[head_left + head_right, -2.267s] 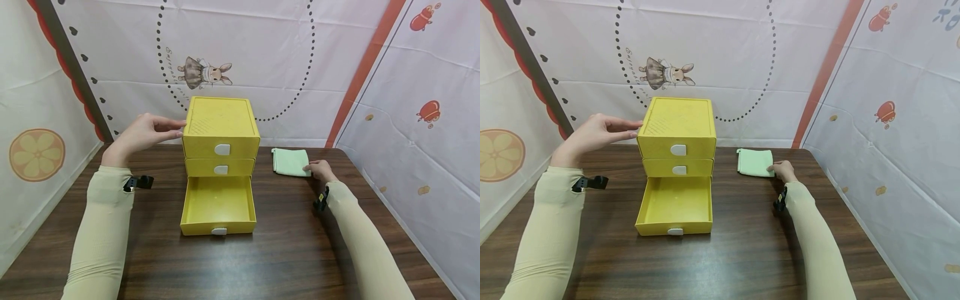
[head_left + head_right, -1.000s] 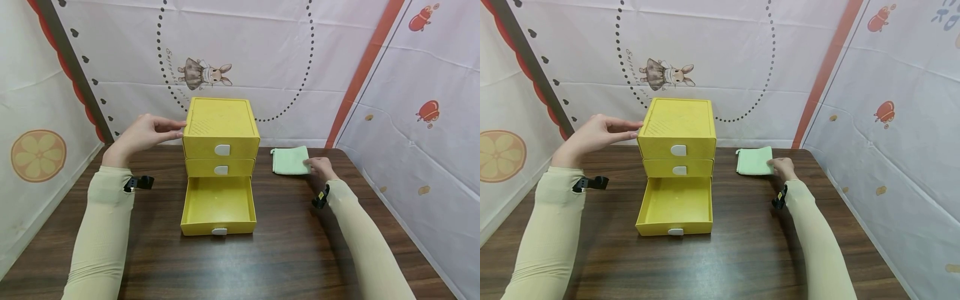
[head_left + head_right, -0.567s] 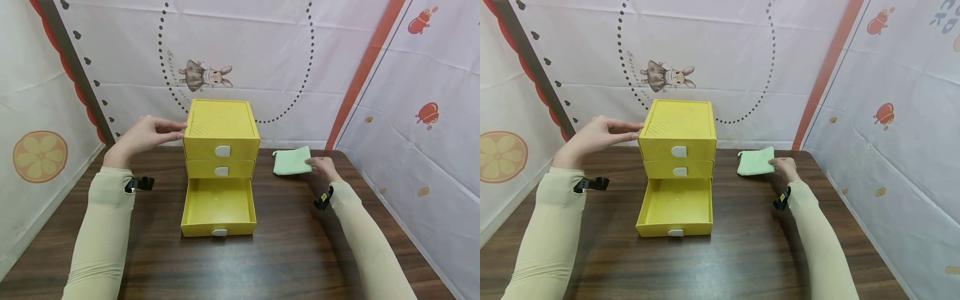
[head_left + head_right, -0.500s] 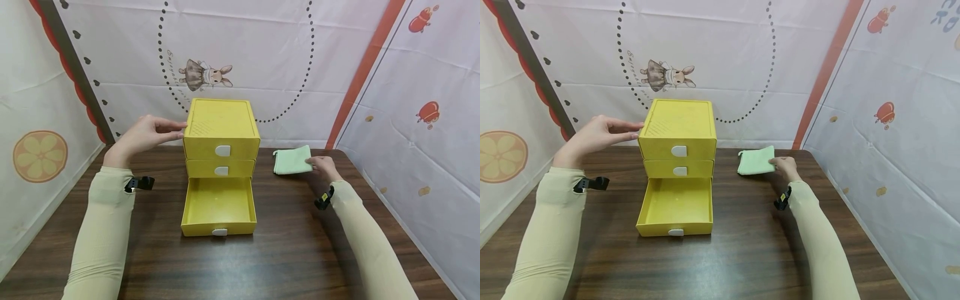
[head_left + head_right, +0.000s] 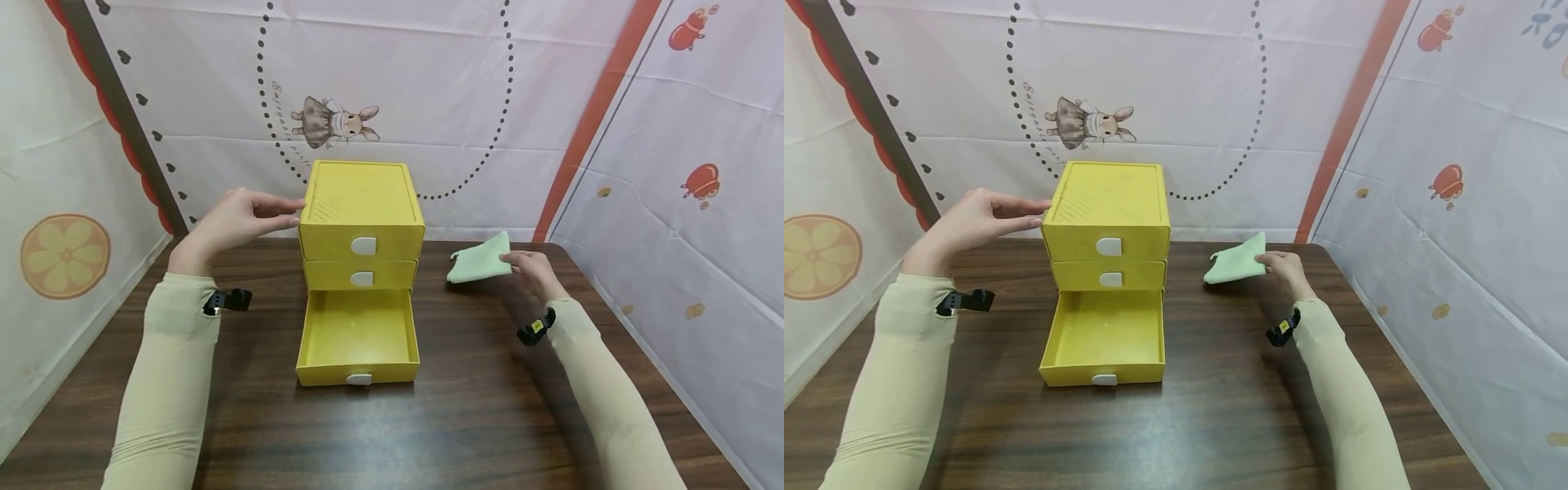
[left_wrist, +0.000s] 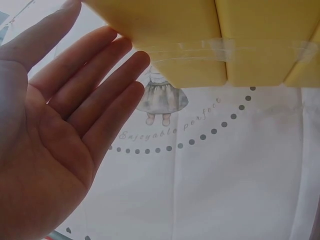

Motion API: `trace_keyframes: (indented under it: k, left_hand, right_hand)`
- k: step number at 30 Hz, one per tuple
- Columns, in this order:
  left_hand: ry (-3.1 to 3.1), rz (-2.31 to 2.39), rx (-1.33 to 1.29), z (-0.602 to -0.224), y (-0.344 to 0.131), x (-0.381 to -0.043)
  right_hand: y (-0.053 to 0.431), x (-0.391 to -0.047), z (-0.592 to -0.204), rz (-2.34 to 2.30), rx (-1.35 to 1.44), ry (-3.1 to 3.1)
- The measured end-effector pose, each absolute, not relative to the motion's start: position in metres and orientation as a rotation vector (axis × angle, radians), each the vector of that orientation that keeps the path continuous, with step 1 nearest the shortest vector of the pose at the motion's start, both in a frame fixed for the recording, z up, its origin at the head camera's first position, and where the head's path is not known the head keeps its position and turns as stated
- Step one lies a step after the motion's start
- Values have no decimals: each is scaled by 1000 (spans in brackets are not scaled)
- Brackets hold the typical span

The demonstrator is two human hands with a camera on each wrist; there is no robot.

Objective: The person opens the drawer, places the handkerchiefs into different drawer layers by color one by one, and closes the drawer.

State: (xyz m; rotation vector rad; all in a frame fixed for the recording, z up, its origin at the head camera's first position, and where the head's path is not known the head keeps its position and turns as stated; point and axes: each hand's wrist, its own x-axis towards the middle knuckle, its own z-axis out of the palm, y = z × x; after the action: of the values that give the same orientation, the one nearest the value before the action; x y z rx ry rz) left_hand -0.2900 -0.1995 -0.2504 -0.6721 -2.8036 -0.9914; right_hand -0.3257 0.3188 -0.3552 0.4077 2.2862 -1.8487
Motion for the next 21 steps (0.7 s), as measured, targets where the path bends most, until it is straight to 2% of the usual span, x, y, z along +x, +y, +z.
trace_keyframes:
  k: [21]
  left_hand:
    - [-2815, -1010, -662, -251, -201, -292]
  right_hand:
    - [315, -305, -336, -1888, 285, 2243]
